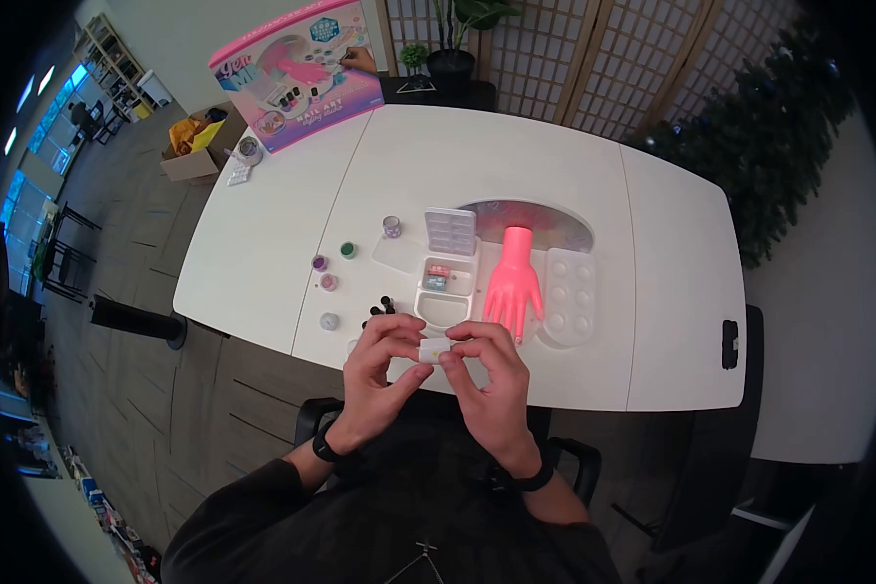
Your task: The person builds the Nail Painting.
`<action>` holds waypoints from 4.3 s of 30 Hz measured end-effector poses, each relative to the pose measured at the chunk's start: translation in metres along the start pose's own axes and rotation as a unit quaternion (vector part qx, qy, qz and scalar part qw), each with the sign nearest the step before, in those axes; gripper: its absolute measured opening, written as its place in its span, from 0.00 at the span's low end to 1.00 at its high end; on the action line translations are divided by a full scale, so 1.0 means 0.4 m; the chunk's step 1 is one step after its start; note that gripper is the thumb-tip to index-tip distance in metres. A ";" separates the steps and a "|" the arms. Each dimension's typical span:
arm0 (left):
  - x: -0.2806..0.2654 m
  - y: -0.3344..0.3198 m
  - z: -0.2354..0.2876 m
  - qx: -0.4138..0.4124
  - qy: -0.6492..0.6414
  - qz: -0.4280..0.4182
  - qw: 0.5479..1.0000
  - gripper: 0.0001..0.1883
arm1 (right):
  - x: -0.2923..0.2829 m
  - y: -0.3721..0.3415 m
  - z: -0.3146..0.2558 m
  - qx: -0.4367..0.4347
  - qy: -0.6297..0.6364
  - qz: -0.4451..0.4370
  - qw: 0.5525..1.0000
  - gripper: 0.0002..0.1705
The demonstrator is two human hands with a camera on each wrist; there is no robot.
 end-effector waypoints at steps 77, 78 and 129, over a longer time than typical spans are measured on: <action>-0.227 0.388 -0.368 0.021 0.445 -0.240 0.863 0.10 | 0.013 0.265 0.094 -0.106 -0.409 -0.237 0.875 0.09; -0.230 0.389 -0.384 0.031 0.457 -0.247 0.854 0.10 | 0.010 0.262 0.094 -0.107 -0.409 -0.236 0.875 0.09; -0.038 0.041 0.032 0.036 0.049 -0.012 0.998 0.06 | 0.045 0.069 0.006 0.058 0.087 -0.052 0.993 0.11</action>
Point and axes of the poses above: each hand's wrist, its own y-axis towards the middle knuckle, its own x-axis out of the palm, z = x × y, the point moved 5 cm from there along y, towards the middle knuckle, and after that the axes turned 6 degrees about x, right-handed, at the moved point
